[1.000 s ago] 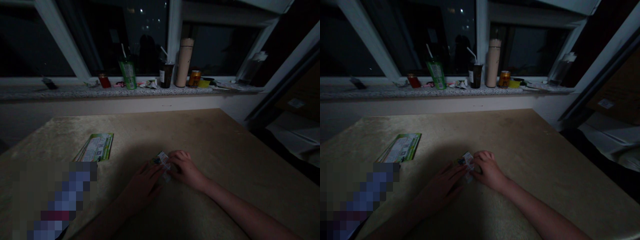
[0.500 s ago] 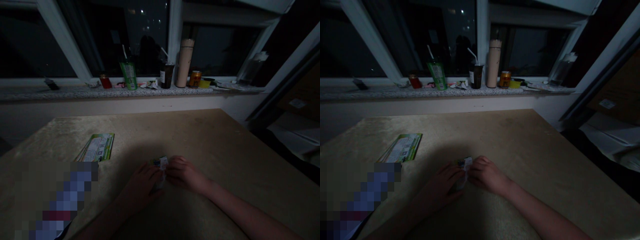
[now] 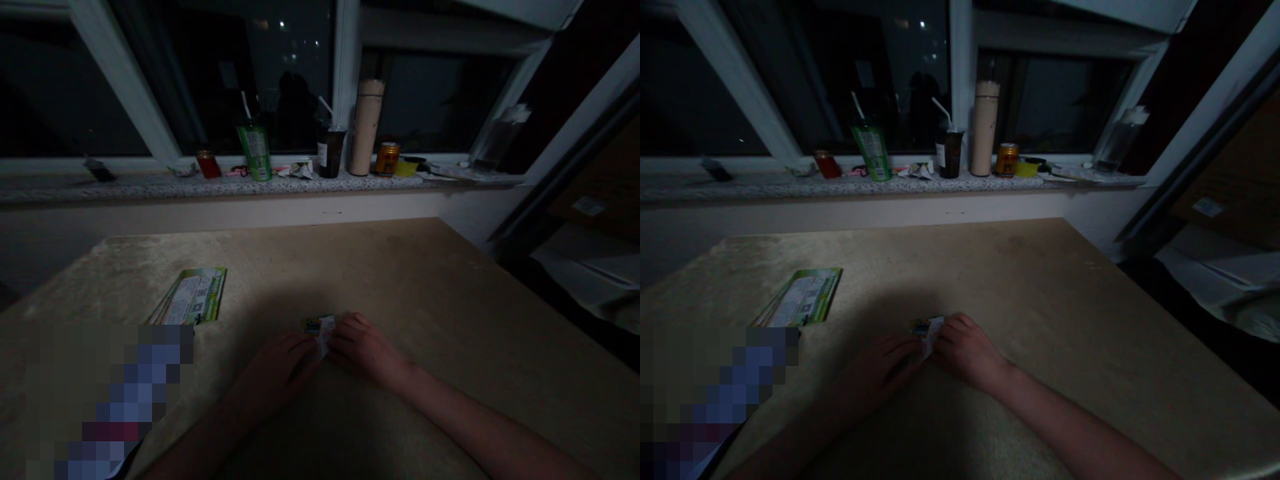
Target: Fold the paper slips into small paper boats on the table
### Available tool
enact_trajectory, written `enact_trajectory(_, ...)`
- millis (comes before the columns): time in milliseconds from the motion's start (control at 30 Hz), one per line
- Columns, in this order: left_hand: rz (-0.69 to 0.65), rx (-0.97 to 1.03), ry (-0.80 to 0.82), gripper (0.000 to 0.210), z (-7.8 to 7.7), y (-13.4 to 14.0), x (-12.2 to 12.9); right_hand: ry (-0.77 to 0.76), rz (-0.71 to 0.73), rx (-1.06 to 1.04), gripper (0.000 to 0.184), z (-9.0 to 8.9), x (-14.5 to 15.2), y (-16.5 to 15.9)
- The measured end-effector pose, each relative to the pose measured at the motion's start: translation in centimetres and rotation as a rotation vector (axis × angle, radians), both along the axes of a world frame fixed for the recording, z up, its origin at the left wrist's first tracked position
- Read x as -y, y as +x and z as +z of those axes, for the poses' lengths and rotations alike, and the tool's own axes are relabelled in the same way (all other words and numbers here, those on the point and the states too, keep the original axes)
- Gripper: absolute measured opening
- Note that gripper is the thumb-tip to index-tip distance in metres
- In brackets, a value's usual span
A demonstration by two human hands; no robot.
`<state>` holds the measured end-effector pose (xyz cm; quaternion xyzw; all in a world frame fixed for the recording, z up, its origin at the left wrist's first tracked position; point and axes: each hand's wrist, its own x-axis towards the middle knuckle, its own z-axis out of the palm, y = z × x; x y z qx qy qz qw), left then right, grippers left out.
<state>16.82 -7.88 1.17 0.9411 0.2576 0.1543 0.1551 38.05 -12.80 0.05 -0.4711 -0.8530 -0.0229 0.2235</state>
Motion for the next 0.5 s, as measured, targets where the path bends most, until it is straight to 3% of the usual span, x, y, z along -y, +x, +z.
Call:
enact_trajectory(233,0.051,0.054,-0.127,0.024,0.49,0.29,-0.31,-0.085,-0.124,-0.174,0.012,-0.53,-0.07,-0.03)
enact_trajectory(500,0.125,0.084,-0.141,0.024,0.02,0.25,-0.39,-0.217,-0.322,-0.333,0.024,-0.26,-0.86,-0.23)
